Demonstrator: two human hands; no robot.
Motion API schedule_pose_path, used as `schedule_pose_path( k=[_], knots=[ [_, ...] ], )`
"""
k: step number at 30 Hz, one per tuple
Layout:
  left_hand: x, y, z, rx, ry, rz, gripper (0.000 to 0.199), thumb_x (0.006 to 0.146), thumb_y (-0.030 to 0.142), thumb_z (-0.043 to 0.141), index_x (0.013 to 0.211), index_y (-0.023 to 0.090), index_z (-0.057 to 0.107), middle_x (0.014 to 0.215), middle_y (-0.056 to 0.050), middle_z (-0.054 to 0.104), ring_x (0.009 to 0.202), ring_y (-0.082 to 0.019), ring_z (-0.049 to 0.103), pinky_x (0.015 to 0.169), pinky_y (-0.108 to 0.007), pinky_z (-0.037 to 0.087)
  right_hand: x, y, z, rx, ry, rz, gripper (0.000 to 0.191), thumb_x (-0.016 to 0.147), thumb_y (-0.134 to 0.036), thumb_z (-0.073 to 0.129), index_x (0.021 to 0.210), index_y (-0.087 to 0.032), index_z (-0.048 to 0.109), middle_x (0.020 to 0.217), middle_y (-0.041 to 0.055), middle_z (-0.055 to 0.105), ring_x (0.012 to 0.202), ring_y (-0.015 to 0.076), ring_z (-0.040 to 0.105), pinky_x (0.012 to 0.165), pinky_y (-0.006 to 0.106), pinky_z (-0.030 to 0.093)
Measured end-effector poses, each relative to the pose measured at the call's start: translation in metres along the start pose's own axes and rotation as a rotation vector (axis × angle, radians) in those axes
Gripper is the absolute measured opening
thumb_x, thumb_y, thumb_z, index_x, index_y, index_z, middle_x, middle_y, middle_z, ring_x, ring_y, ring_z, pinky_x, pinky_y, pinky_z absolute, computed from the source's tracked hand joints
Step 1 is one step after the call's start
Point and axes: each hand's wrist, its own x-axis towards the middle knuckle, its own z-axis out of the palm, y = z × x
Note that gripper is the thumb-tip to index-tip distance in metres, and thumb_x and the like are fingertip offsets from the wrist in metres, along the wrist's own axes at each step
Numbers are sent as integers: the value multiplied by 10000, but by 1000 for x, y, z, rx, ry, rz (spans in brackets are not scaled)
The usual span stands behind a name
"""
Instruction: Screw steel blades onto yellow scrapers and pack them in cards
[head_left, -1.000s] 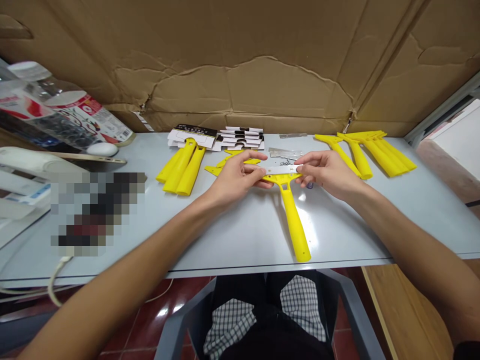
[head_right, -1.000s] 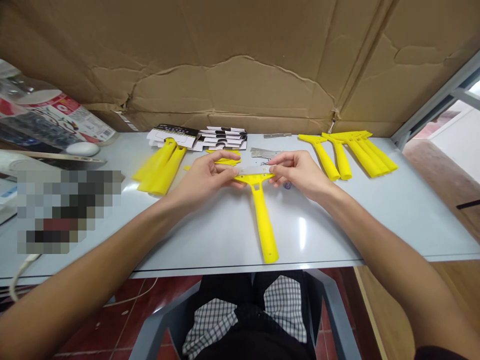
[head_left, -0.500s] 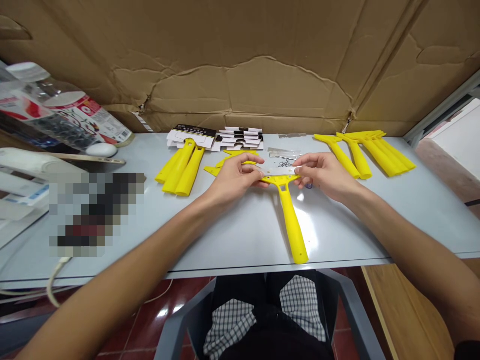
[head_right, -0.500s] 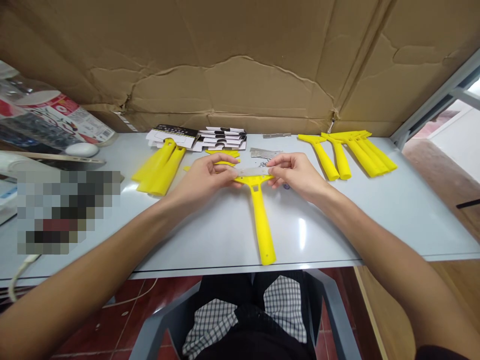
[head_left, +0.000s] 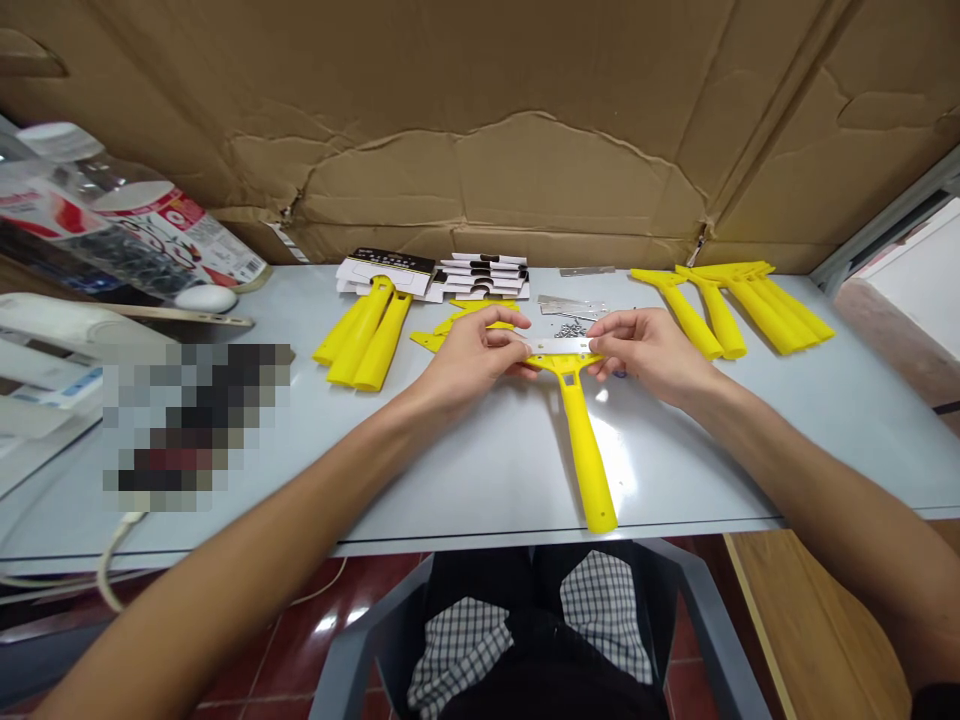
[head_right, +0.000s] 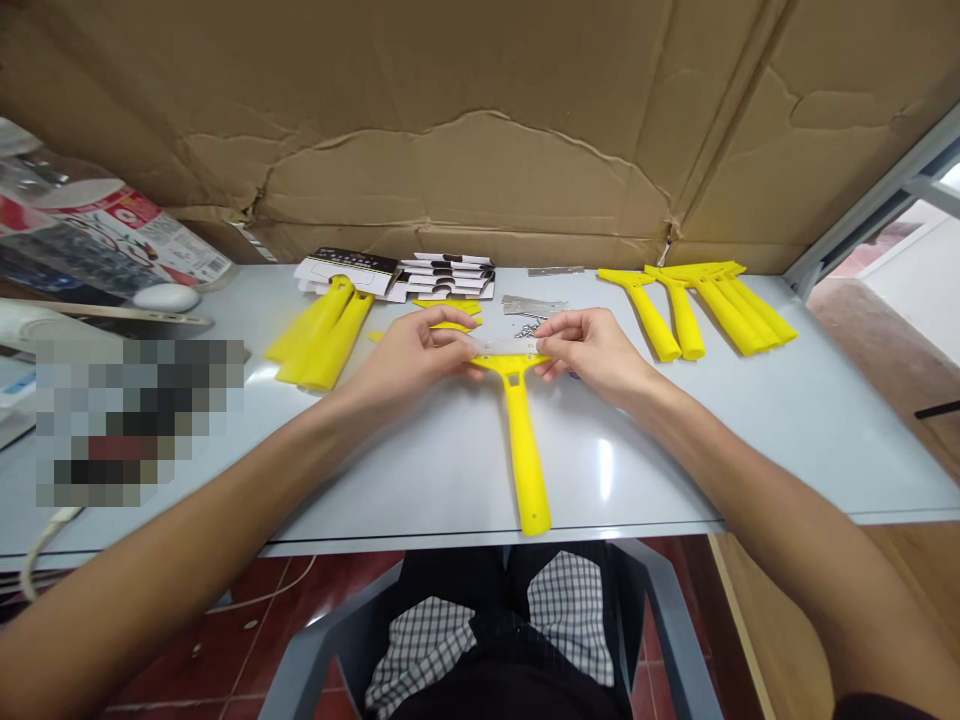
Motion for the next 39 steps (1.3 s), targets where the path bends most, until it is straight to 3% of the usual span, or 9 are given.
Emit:
schedule_pose_path(
  k=[6,9,13,17,21,26,32,39],
  knots=[
    [17,-1,-14,-142,-74,-84,323,768,83,823,1046,166,681,816,-80,789,666,-183,753,680,-332,642,1,2,1,14,3,-8,227,743,-202,941,856,-190,744,659,59,772,630,215,787,603,295,624],
    [27,4,-32,-128,55,-50,298,730,81,812,988,162,687,806,-83,780,714,-196,746,626,-313,616,3,3,-5,-10,21,-24,219,762,-206,932,888,-181,755,666,69,780,635,212,791,562,267,586],
    [35,8,-56,38,284,134,267,762,125,786,1002,191,690,867,-71,794,791,-194,737,664,-295,601,5,0,-12,10,56,-59,188,768,-166,914,877,-172,761,661,82,777,642,219,787,552,270,589],
    [39,2,-68,451,391,376,165,826,200,749,987,219,718,970,-62,812,939,-237,760,817,-338,622,6,-3,-13,27,64,-61,156,776,-127,883,866,-162,760,657,87,776,632,215,786,552,266,602],
    [44,-10,-71,826,268,438,234,854,211,680,1066,203,780,1111,-85,843,1040,-281,775,1000,-410,609,5,-4,-11,27,69,-49,147,792,-89,865,867,-147,753,638,80,768,627,211,799,556,237,601],
    [54,-21,-77,981,161,425,283,889,239,650,1112,189,818,1171,-132,849,1070,-333,785,1064,-480,585,4,-2,-12,21,64,-49,137,817,-71,845,877,-151,751,646,62,770,622,207,804,549,225,592],
    [59,-26,-82,990,152,456,293,882,195,627,1098,194,824,1159,-142,853,1066,-354,782,1020,-490,582,4,-2,-10,12,46,-48,144,819,-78,847,882,-156,744,637,61,769,622,211,805,567,231,596],
    [61,-27,-85,1025,252,545,324,954,203,580,1190,214,802,1125,-132,824,1070,-348,737,1036,-499,539,6,2,-12,10,33,-50,126,839,-68,816,893,-158,747,628,54,767,622,205,807,567,221,595]
  ],
)
